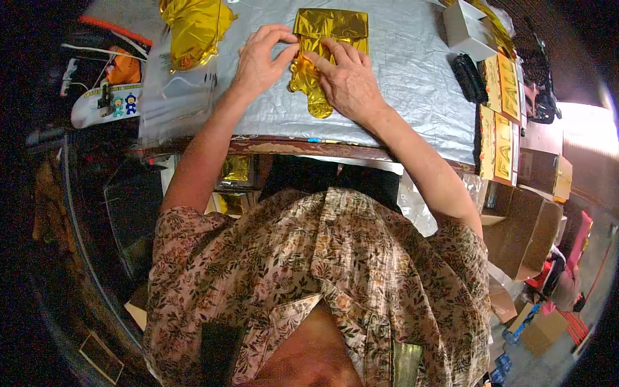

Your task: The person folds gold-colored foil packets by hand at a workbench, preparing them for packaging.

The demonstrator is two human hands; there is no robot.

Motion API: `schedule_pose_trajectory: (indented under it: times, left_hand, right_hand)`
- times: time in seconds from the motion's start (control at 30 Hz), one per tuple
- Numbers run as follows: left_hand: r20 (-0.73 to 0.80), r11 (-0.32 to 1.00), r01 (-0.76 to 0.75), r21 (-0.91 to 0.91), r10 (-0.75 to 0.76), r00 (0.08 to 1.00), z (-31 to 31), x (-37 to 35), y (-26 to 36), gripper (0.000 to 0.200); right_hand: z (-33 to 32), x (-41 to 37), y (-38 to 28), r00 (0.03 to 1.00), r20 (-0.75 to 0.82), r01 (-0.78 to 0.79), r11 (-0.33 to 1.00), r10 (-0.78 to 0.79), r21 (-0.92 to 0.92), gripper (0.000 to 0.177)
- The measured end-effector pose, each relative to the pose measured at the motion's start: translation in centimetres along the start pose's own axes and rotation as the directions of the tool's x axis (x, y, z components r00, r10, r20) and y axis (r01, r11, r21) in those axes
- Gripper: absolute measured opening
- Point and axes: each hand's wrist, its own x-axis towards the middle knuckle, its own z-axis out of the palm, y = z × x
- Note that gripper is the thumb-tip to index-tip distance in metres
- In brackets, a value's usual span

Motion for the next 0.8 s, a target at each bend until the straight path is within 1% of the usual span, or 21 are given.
schedule_pose_trajectory:
  times: [0.1,0.27,0.4,0.57,0.67,0.73,0.8]
  left_hand:
    - [0.014,1.000,0.007,0.008,-0.007,1.000,0.1,0.2,0.4,0.020]
    - [0.015,0.998,-0.034,0.058,0.033,0.999,0.2,0.2,0.6,0.026]
    - [0.025,0.999,-0.026,0.045,0.025,0.999,0.1,0.2,0.5,0.028]
    - [0.094,0.998,-0.044,0.043,0.040,0.995,-0.6,0.0,0.7,0.035]
    - [0.128,0.995,-0.068,0.076,0.058,0.990,-0.8,-0.1,1.0,0.036]
    - [0.126,0.994,-0.075,0.083,0.064,0.990,-0.9,-0.2,1.1,0.037]
    - [0.125,0.993,-0.083,0.087,0.072,0.990,-0.9,-0.2,1.2,0.038]
  right_hand:
    - [0.1,-0.1,0.1,1.000,-0.001,0.002,1.000,-0.002,0.001,0.053]
    - [0.5,-0.2,0.4,1.000,-0.020,0.008,1.000,-0.008,0.009,0.051]
    - [0.4,-0.1,0.3,1.000,-0.021,0.005,1.000,-0.005,0.011,0.049]
    - [0.5,-0.1,0.3,1.000,-0.015,-0.006,1.000,0.006,0.012,0.047]
    - [0.5,-0.1,0.3,0.999,-0.048,0.008,1.000,-0.007,0.027,0.047]
    - [0.4,-0.1,0.2,0.998,-0.050,-0.033,0.998,0.035,0.049,0.048]
    - [0.2,-0.1,0.1,0.998,-0.049,-0.035,0.997,0.038,0.072,0.049]
